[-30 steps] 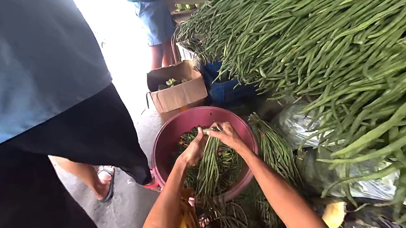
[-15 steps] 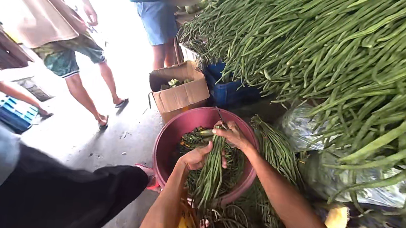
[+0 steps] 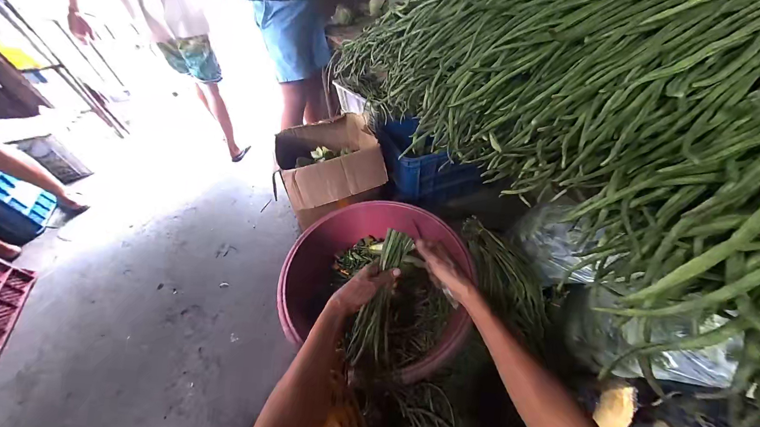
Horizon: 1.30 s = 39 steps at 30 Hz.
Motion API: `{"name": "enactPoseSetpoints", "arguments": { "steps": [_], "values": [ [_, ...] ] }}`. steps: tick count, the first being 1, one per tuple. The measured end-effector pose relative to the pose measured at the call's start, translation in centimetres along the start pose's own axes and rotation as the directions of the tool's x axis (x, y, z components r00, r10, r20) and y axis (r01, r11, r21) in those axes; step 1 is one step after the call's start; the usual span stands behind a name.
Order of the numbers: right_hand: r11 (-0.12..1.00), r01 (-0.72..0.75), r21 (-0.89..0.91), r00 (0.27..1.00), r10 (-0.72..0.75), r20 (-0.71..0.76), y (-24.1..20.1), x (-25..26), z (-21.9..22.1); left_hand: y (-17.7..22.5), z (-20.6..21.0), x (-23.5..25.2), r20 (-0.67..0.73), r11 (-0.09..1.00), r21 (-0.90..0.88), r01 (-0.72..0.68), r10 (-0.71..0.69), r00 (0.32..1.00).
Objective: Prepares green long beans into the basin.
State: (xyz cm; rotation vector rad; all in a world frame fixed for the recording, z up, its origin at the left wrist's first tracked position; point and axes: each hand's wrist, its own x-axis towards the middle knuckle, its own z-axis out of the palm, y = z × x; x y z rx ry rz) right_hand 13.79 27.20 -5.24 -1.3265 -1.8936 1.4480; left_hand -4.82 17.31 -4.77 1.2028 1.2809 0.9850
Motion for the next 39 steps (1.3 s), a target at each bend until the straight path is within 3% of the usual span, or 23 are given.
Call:
{"name": "enactPoseSetpoints", "arguments": {
  "steps": [7, 15, 26, 31, 39],
  "values": [
    [0.964, 0.015, -0.266, 0.992, 0.019, 0.123, 0.1, -1.8, 1.8, -0.5, 0.3, 0.7, -0.030, 0.959, 0.283, 0.007, 0.002, 1.000],
    [0.895, -0.053, -0.442, 0.991, 0.102, 0.088, -1.8, -2.1, 3.0, -0.4, 0.9, 0.9, -0.064, 0.814, 0.580, 0.043, -0.007, 0.998],
    [0.923, -0.068, -0.380, 0.997, 0.075, 0.004, -1.1, -2.3, 4.6, 0.2, 2.1, 0.8, -0.174, 0.640, 0.744, 0.193, -0.093, 0.980],
    [0.918, -0.155, -0.364, 0.988, 0.146, -0.051, -1.1, -2.5, 5.1, 0.7, 2.8, 0.7, -0.233, 0.564, 0.786, 0.254, -0.111, 0.966],
    [0.926, -0.098, -0.364, 0.994, 0.108, 0.007, -0.6, -1.9, 5.0, 0.6, 3.4, 0.9, -0.265, 0.476, 0.831, 0.289, -0.118, 0.957]
  ]
}}
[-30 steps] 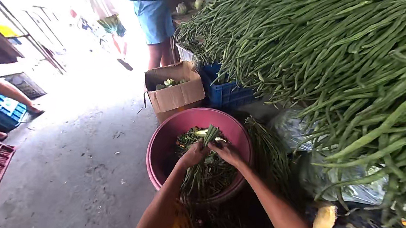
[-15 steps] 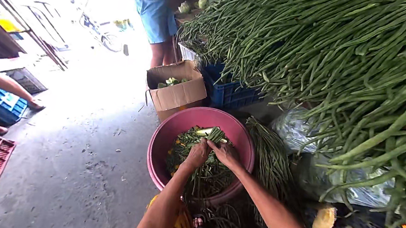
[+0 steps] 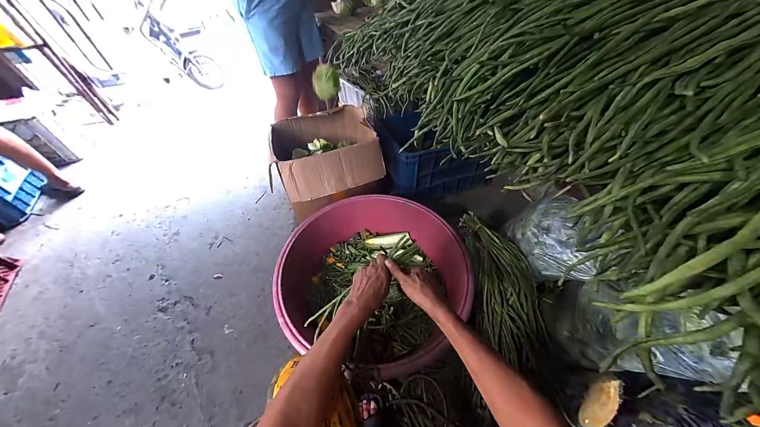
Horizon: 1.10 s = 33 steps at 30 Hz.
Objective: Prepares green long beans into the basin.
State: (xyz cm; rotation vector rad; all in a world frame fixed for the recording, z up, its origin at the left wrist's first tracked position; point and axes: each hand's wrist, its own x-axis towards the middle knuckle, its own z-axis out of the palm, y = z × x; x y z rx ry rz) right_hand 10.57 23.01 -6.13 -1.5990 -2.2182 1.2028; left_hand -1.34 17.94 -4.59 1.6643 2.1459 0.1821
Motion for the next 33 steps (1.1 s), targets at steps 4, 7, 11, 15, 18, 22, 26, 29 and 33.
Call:
{"name": "enactPoseSetpoints", "arguments": {
  "steps": [4, 7, 11, 15, 18, 22, 26, 29, 33],
  "values": [
    [0.996, 0.009, 0.087, 1.000, -0.010, 0.010, 0.4, 0.5, 0.1, 0.1, 0.0, -0.1, 0.018, 1.000, -0.001, -0.016, 0.016, 1.000],
    [0.983, -0.001, 0.182, 1.000, -0.004, 0.023, 0.7, 0.5, 0.3, 0.0, 0.2, 0.0, 0.023, 0.999, -0.010, -0.035, 0.035, 0.999],
    [0.932, -0.096, 0.349, 0.993, 0.068, 0.093, -0.3, -0.1, -0.6, -0.2, 0.0, 0.2, 0.021, 0.998, -0.048, -0.040, 0.041, 0.999],
    [0.789, -0.135, 0.599, 0.981, 0.024, 0.190, 0.3, 0.5, -2.3, -1.7, -0.6, 0.9, -0.020, 0.929, -0.347, -0.131, 0.132, 0.991],
    [0.857, 0.111, 0.504, 0.977, -0.187, 0.103, -0.1, 0.6, -2.6, -2.0, -0.2, 1.2, -0.086, 0.792, -0.546, -0.274, 0.272, 0.958],
    [0.869, 0.269, 0.417, 0.950, -0.310, 0.033, -0.1, 1.6, -2.7, -1.8, 0.2, 1.1, -0.075, 0.664, -0.684, -0.301, 0.347, 0.935],
    [0.813, 0.189, 0.551, 0.948, -0.297, 0.113, 0.1, 1.9, -2.8, -2.0, 0.6, 1.2, -0.111, 0.583, -0.727, -0.363, 0.422, 0.900],
    [0.746, 0.177, 0.642, 0.937, -0.327, 0.121, 0.5, 2.1, -2.4, -2.2, 0.6, 1.2, -0.105, 0.518, -0.777, -0.356, 0.451, 0.886],
    [0.661, 0.183, 0.728, 0.941, -0.331, 0.065, 0.8, 2.5, -1.7, -2.2, 0.0, 1.0, -0.069, 0.459, -0.837, -0.298, 0.451, 0.890]
  ]
}}
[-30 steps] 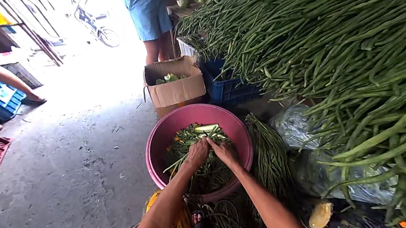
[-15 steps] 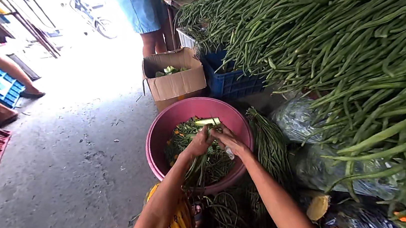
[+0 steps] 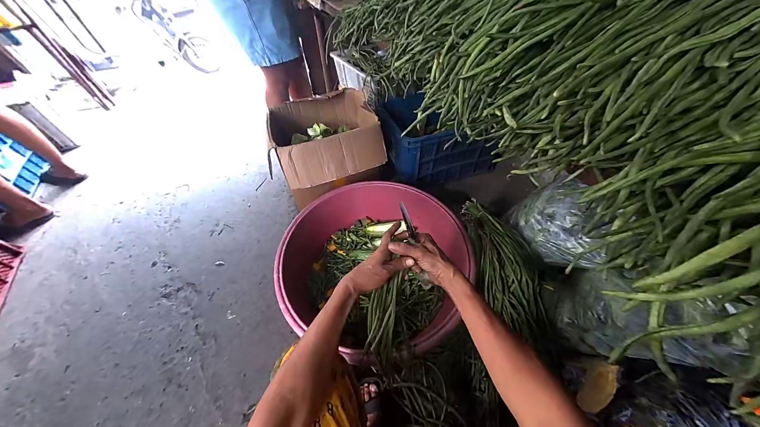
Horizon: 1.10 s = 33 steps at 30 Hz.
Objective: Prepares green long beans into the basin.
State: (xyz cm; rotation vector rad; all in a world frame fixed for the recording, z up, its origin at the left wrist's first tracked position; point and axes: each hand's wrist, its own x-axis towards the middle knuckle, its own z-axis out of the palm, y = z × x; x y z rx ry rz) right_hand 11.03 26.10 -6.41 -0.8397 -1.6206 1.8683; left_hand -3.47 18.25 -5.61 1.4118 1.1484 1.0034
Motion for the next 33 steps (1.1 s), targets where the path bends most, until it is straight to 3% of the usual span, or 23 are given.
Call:
{"name": "enactPoseSetpoints", "arguments": {
  "steps": [5, 8, 12, 17, 20, 23, 25, 28, 30, 33],
  "values": [
    [0.996, 0.006, -0.084, 0.995, -0.014, -0.095, -0.9, 0.2, 0.6, -0.2, -0.5, 0.0, -0.089, 0.994, -0.112, 0.013, -0.023, 0.996],
    [0.997, 0.041, -0.058, 0.995, -0.046, -0.090, -2.0, 0.2, 0.2, 0.2, -0.6, 0.0, -0.160, 0.947, -0.304, 0.103, -0.157, 0.974],
    [0.994, 0.113, -0.001, 0.989, -0.112, -0.095, -3.6, 0.2, -0.4, 0.6, -1.3, -1.6, 0.105, 0.936, -0.194, 0.294, -0.278, 0.955],
    [0.984, 0.172, 0.048, 0.980, -0.166, -0.112, -3.9, 1.0, -1.1, -0.4, -1.1, -1.1, 0.144, 0.930, -0.342, 0.135, -0.090, 0.985],
    [0.985, 0.158, 0.070, 0.981, -0.148, -0.128, -3.3, 1.7, -1.2, -0.3, -0.9, -0.7, 0.074, 0.934, -0.339, 0.117, -0.098, 0.992],
    [0.995, 0.054, 0.082, 0.989, -0.042, -0.139, -2.4, 2.1, -1.7, -0.4, -1.2, -0.6, -0.040, 0.957, -0.272, 0.101, -0.116, 0.992],
    [0.995, -0.101, 0.018, 0.977, 0.102, -0.185, -1.8, 1.8, -2.2, -0.7, -1.7, -0.7, -0.096, 0.967, -0.228, 0.112, -0.137, 0.986],
    [0.923, -0.318, -0.216, 0.935, 0.267, -0.235, -0.6, 1.0, -2.5, -0.8, -2.2, -0.7, -0.172, 0.973, -0.191, 0.132, -0.165, 0.971],
    [0.851, -0.343, -0.397, 0.939, 0.305, -0.157, -0.1, -0.1, -2.3, -0.9, -2.4, -0.7, -0.187, 0.972, -0.186, 0.142, -0.177, 0.966],
    [0.834, -0.250, -0.492, 0.965, 0.254, -0.059, 0.1, -0.8, -1.5, -1.0, -2.2, -0.4, -0.166, 0.978, -0.157, 0.136, -0.162, 0.973]
  ]
}}
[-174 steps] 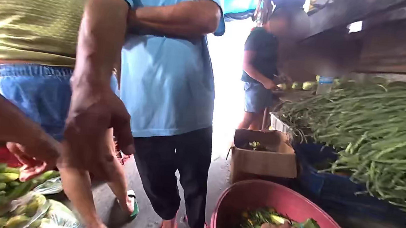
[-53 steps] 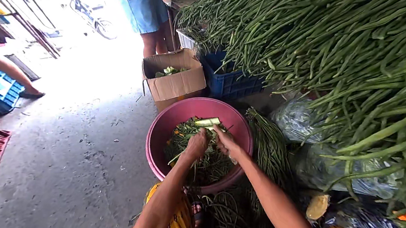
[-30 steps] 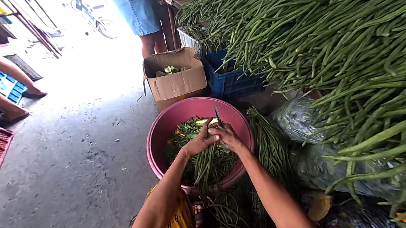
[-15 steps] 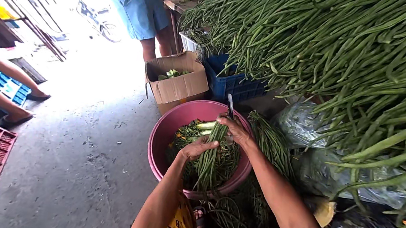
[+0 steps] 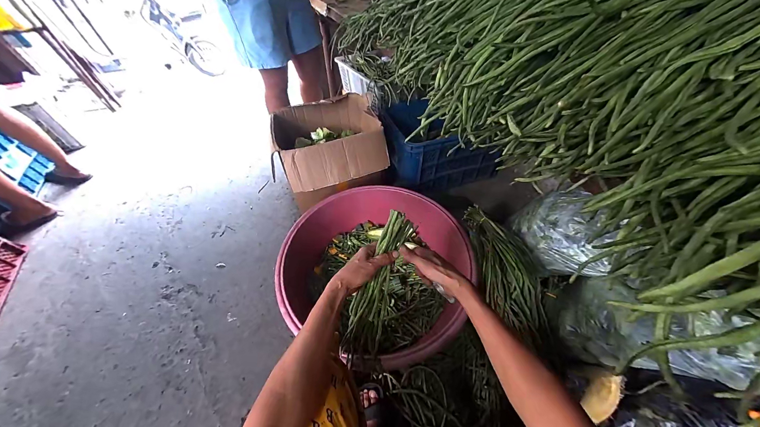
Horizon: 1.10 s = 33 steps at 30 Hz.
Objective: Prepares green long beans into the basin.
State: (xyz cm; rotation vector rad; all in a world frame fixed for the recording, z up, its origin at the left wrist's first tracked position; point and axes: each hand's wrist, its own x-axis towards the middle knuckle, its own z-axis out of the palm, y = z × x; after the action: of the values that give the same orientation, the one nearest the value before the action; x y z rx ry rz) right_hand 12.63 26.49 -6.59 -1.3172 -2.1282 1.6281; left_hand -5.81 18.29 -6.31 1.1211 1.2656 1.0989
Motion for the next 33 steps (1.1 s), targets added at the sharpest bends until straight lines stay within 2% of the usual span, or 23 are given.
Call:
{"name": "enactPoseSetpoints", "arguments": {
  "steps": [5, 9, 12, 15, 23, 30, 33],
  "values": [
    [0.993, 0.066, -0.093, 0.997, -0.069, -0.031, -0.9, -0.1, 0.4, 0.0, 0.2, -0.1, 0.032, 0.997, 0.074, -0.019, 0.016, 0.999],
    [0.961, 0.016, -0.275, 0.993, -0.047, -0.106, -1.5, -0.4, 1.0, -0.3, 0.5, 0.2, 0.022, 0.955, 0.294, -0.034, 0.029, 0.999],
    [0.939, -0.054, -0.340, 0.990, 0.004, -0.144, -2.3, -1.1, 1.5, -0.2, 0.9, 0.4, 0.002, 0.885, 0.466, -0.001, 0.000, 1.000],
    [0.939, -0.094, -0.329, 0.983, 0.035, -0.181, -2.3, -1.3, 2.0, -0.1, 1.3, 0.5, -0.010, 0.816, 0.577, 0.025, -0.023, 1.000],
    [0.972, -0.081, -0.222, 0.969, 0.025, -0.246, -1.9, -1.5, 3.2, -0.3, 1.4, 0.9, -0.045, 0.766, 0.638, 0.080, -0.067, 0.997],
    [0.970, -0.133, -0.205, 0.963, 0.077, -0.258, -1.9, -1.4, 4.1, 0.9, 2.1, 0.5, -0.155, 0.540, 0.808, 0.236, -0.192, 0.969],
    [0.980, -0.116, -0.162, 0.968, 0.075, -0.240, -1.7, -1.3, 4.3, 1.2, 2.4, 0.3, -0.187, 0.483, 0.832, 0.272, -0.217, 0.958]
  ]
}}
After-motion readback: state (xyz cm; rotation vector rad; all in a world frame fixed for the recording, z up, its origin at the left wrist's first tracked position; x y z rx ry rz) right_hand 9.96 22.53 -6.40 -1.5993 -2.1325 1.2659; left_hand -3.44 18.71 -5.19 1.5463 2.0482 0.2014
